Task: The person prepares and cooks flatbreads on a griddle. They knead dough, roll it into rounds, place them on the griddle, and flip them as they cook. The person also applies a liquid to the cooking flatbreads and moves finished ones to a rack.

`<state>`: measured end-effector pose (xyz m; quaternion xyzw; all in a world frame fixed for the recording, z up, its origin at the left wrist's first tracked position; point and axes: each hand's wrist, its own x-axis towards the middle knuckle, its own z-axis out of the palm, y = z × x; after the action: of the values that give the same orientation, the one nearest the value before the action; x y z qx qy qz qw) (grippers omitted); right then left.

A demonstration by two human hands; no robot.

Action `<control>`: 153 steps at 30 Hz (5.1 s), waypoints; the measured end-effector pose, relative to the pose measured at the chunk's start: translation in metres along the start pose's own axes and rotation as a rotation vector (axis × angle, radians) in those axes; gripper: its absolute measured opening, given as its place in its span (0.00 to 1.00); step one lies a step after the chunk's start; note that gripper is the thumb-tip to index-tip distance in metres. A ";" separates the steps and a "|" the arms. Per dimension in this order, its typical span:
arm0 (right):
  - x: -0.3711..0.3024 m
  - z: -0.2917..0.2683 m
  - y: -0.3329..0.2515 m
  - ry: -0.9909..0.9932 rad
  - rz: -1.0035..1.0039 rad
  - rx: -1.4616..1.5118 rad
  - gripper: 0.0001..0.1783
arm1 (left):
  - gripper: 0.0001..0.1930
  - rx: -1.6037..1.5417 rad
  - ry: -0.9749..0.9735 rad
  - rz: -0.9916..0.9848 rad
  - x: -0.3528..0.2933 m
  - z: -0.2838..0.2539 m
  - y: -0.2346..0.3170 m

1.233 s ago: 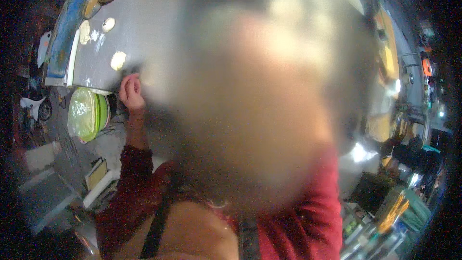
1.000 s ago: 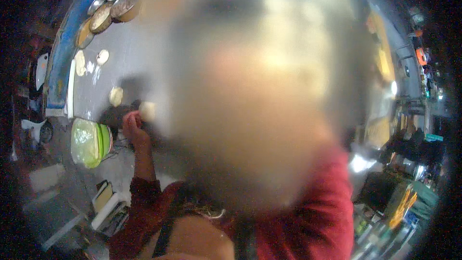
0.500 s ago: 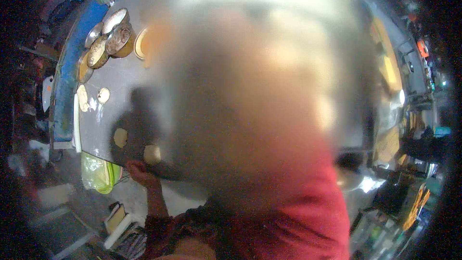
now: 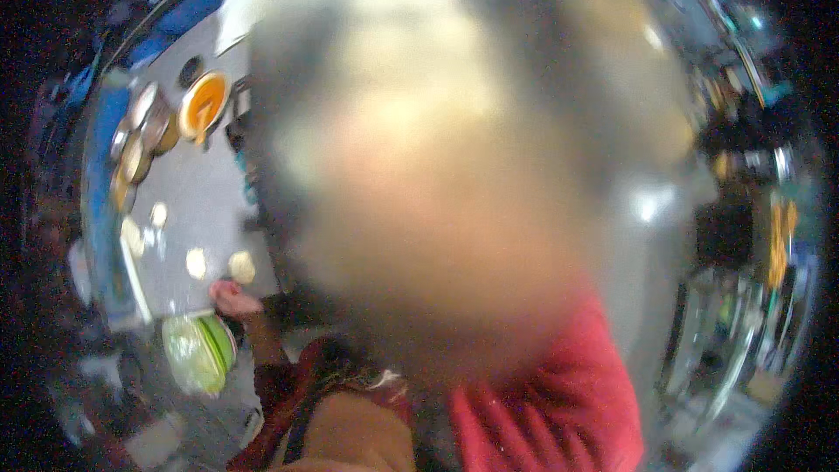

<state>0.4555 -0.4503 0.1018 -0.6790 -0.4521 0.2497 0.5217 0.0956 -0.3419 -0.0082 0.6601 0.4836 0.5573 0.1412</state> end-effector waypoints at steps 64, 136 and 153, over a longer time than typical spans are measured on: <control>-0.113 0.141 0.066 -0.311 -0.150 -0.171 0.23 | 0.12 -0.115 -0.019 -0.450 -0.008 0.008 -0.010; 0.188 -0.195 0.216 0.023 0.067 -1.301 0.38 | 0.11 0.528 -0.107 0.044 -0.004 -0.006 -0.004; 0.046 -0.186 0.103 -0.238 -0.142 -0.641 0.38 | 0.16 -0.116 0.008 -0.461 0.001 -0.004 -0.010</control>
<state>0.6638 -0.5042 0.0735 -0.7414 -0.6112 0.1355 0.2417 0.0874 -0.3373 -0.0140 0.5210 0.5890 0.5398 0.3006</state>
